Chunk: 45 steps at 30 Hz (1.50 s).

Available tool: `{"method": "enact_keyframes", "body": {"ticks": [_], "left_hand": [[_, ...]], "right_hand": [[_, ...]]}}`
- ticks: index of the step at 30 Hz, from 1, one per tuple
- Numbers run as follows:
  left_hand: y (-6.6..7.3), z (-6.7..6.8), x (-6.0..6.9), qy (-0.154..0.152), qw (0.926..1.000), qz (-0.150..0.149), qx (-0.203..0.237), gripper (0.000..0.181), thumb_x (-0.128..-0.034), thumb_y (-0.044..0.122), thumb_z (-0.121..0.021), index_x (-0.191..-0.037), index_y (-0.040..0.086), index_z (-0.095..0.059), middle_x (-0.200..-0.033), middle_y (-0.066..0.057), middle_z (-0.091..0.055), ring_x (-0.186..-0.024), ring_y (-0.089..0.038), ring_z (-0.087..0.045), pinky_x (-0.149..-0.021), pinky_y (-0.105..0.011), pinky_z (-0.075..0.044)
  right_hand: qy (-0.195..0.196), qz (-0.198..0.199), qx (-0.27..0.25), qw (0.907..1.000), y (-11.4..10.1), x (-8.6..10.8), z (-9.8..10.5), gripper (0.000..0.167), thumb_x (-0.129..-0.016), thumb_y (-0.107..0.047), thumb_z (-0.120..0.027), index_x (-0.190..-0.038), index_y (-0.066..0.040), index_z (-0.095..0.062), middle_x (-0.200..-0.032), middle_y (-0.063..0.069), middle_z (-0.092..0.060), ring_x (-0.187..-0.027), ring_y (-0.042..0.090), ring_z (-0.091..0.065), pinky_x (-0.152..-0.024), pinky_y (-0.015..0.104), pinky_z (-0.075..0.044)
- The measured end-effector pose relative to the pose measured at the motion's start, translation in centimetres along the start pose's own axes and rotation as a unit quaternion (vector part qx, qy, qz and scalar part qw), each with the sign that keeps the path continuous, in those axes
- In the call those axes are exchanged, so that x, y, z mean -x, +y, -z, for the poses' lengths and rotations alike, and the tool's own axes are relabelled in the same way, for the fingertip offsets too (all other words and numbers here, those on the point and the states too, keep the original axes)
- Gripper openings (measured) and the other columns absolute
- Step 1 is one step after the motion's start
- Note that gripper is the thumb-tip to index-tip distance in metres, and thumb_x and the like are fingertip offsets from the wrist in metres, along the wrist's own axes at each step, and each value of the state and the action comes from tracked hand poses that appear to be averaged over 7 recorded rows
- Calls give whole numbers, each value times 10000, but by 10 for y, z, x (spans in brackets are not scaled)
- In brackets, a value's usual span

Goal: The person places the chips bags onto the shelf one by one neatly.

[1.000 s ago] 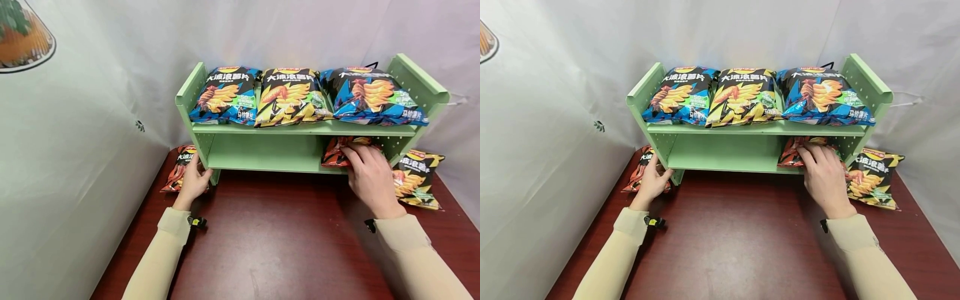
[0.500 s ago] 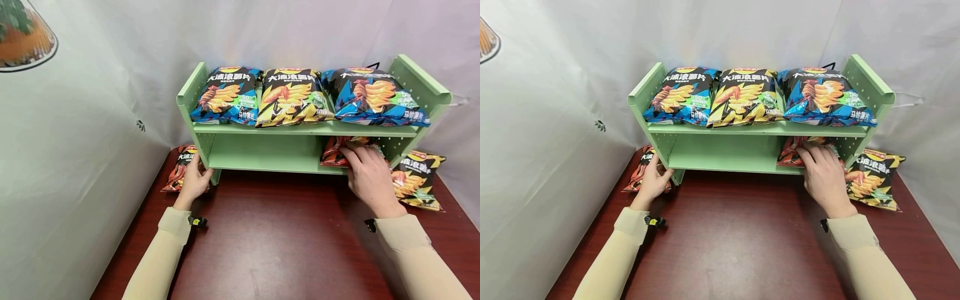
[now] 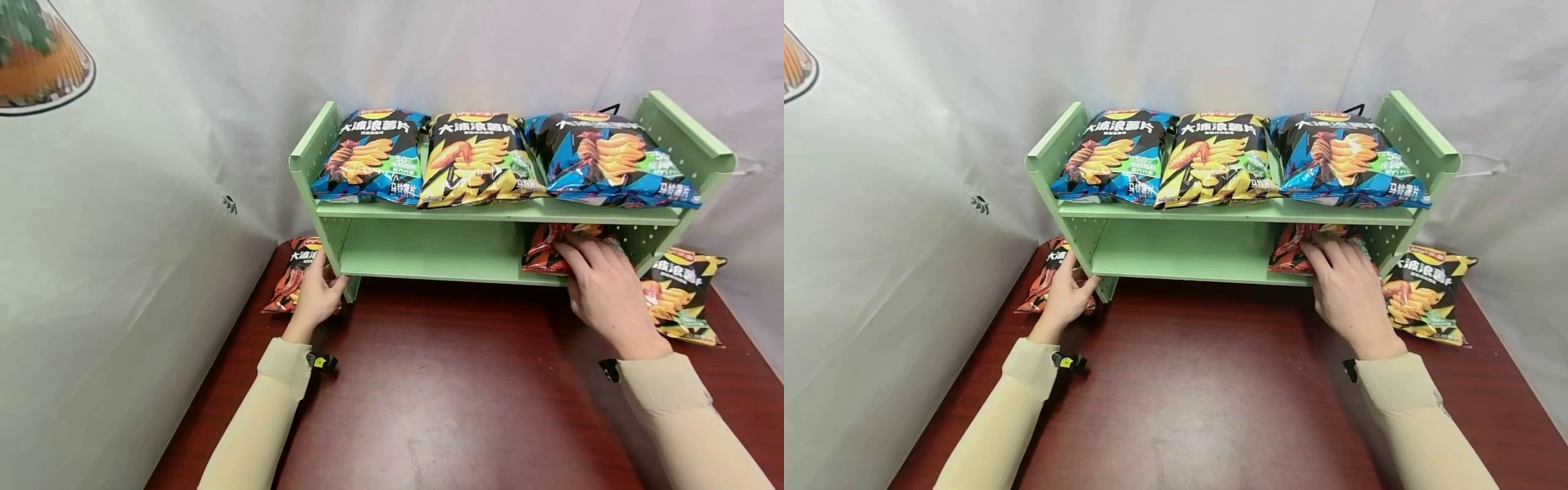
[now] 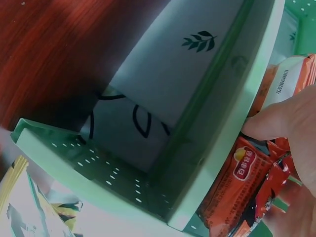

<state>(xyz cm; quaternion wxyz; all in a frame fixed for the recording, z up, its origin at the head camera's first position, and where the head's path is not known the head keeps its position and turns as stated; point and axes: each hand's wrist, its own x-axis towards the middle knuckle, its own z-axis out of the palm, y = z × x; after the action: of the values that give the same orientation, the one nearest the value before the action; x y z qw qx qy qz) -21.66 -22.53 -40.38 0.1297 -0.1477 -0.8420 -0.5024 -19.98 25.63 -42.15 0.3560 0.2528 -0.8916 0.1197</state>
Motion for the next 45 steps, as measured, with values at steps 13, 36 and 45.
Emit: {"method": "enact_keyframes", "body": {"ticks": [13,36,45], "left_hand": [[1,2,-1,25,9999,-48,-90,546,-962,-71,-621,-1475,-74,-436,-1354,-307,-602,-1131,-427,-670,-737,-116,-528],[2,3,-6,57,9997,-219,-13,556,-965,-61,-626,-1486,-66,-432,-1359,-306,-600,-1084,-429,-669,-690,-118,-530],[1,2,-6,47,9998,-215,-16,554,-965,-66,-613,-1488,-63,-429,-1371,-295,-598,-1103,-418,-663,-694,-124,-527]], "right_hand": [[306,110,-192,9993,0,3,11,586,-806,-21,-516,-1386,0,-594,-1378,262,-579,-1202,494,-533,-1052,628,-398],[925,-3098,118,9462,23,72,52,506,-947,-330,-616,-1240,80,-660,-1119,351,-615,-1039,533,-538,-827,643,-374],[-947,-5497,-336,8293,74,107,56,721,-994,-420,-523,-1427,154,-469,-1280,405,-501,-1130,561,-481,-733,505,-343]]}}
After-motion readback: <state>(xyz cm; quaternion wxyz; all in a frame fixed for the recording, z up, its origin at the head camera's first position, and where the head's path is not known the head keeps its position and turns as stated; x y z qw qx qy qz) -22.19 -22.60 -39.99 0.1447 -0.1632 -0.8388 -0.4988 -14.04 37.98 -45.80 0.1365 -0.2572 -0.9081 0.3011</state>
